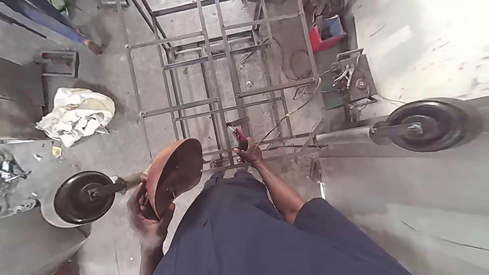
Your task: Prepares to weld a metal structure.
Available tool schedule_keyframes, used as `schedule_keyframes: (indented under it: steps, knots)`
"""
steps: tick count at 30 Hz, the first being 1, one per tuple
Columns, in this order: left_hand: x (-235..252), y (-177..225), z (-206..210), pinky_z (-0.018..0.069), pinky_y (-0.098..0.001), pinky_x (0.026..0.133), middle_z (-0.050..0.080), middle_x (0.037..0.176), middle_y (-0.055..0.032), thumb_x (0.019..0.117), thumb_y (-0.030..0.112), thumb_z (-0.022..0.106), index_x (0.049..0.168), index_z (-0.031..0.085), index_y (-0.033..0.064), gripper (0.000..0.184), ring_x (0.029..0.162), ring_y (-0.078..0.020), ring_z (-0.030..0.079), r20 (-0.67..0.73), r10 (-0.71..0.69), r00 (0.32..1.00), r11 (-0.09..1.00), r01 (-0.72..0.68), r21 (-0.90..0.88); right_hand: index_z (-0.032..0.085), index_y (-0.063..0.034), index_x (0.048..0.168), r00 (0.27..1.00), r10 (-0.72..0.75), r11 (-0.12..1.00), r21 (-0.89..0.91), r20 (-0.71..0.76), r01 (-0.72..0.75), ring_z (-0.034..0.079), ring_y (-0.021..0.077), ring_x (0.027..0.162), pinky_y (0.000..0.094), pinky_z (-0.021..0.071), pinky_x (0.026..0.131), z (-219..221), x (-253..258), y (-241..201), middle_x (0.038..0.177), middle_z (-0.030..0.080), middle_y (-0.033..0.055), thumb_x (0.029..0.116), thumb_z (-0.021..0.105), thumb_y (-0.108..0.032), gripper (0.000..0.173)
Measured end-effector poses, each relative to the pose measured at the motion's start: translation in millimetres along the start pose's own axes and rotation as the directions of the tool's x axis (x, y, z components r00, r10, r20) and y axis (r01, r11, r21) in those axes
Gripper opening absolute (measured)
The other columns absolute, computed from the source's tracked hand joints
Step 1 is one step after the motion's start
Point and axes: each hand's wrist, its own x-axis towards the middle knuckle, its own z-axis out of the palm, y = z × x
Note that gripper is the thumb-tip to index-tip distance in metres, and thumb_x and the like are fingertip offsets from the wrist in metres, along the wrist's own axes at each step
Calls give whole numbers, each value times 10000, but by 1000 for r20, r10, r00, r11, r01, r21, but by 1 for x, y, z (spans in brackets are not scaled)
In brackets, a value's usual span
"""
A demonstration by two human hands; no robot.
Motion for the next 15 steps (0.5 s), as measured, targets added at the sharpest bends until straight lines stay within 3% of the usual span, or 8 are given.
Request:
schedule_keyframes:
  steps: [5,11,15]
  knots:
    - [-2,6,15,506,-322,1096,532,1463,-82,711,341,908,1504,357,-29,1034,1312,-160,554,-2,-19,1000,1000,19,-23,583,-112,1302,1000,7,999,43,23,-8,710,360,878,622,556,765,-11,-3,3,962,725,163,757,780,-661,798]
    - [9,9,25,533,-319,1068,538,1461,-49,726,324,905,1485,415,20,954,1289,-157,574,20,40,999,997,-39,-72,572,-117,1338,996,27,1000,8,90,-28,708,355,969,616,547,851,-22,0,-15,1051,727,161,770,780,-642,801]
    - [18,1,17,530,-337,1069,551,1427,-75,726,331,898,1479,407,-6,960,1279,-179,575,40,29,999,997,-26,-71,592,-99,1305,1000,-15,998,65,-6,16,713,343,890,604,559,805,-16,-11,-25,963,729,151,763,784,-624,779]
